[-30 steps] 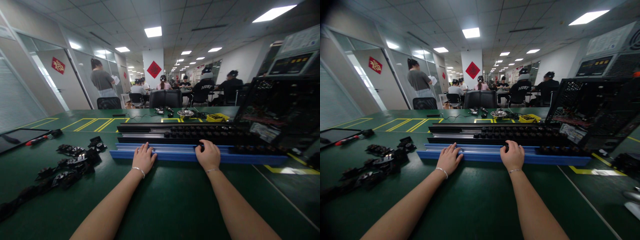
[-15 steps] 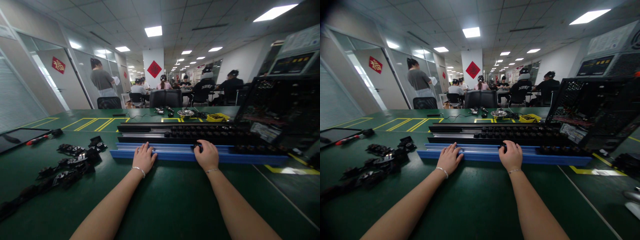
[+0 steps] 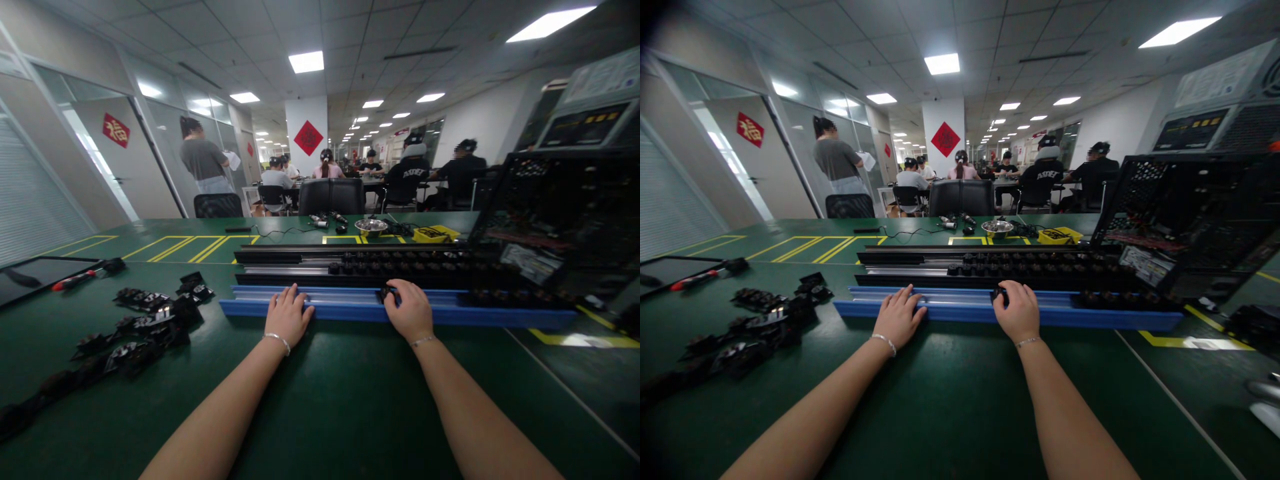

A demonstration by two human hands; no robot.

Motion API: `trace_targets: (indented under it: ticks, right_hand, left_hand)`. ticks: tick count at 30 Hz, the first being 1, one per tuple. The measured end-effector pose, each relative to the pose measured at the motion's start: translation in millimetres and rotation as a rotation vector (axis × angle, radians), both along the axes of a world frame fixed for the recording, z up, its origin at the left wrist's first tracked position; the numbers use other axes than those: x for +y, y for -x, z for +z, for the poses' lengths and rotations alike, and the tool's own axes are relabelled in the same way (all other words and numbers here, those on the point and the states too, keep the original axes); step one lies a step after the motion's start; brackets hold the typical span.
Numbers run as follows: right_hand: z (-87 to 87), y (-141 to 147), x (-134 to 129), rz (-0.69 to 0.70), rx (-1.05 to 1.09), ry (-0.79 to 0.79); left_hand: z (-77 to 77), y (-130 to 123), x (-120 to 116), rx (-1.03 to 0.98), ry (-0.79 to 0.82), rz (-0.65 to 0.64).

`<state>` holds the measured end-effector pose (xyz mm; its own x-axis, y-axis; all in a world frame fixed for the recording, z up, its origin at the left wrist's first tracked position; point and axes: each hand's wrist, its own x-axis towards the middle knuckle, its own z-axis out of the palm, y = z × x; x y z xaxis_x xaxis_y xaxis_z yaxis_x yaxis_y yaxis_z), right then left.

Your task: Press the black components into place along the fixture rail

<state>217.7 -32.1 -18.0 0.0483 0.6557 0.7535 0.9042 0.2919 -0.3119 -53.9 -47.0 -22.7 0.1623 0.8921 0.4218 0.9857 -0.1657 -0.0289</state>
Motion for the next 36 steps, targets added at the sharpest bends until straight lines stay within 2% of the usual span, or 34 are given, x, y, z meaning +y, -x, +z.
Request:
trace_targets:
  ticks: [16, 19, 24, 26, 36]
  right_hand:
    - [-3.6, 2.5, 2.0, 0.112, -0.012, -0.059]
    - [-3.0, 3.3, 1.8, 0.060, -0.040, -0.043]
    - [-0.6, 2.7, 1.8, -0.181, -0.044, 0.051]
    - [0.1, 2.9, 1.5, -0.227, -0.046, 0.092]
    - [0.6, 5.8, -0.2, -0.161, -0.065, 0.102]
  left_hand:
    - [-0.3, -0.5, 0.3, 0.012, -0.011, 0.003]
    - [-0.4, -0.1, 0.3, 0.009, -0.006, 0.001]
    - [-1.1, 0.0, 1.0, 0.005, -0.011, -0.009]
    - [-1.0, -0.2, 1.1, 0.003, -0.012, -0.008]
    - [-1.6, 0.5, 1.0, 0.009, -0.022, -0.004]
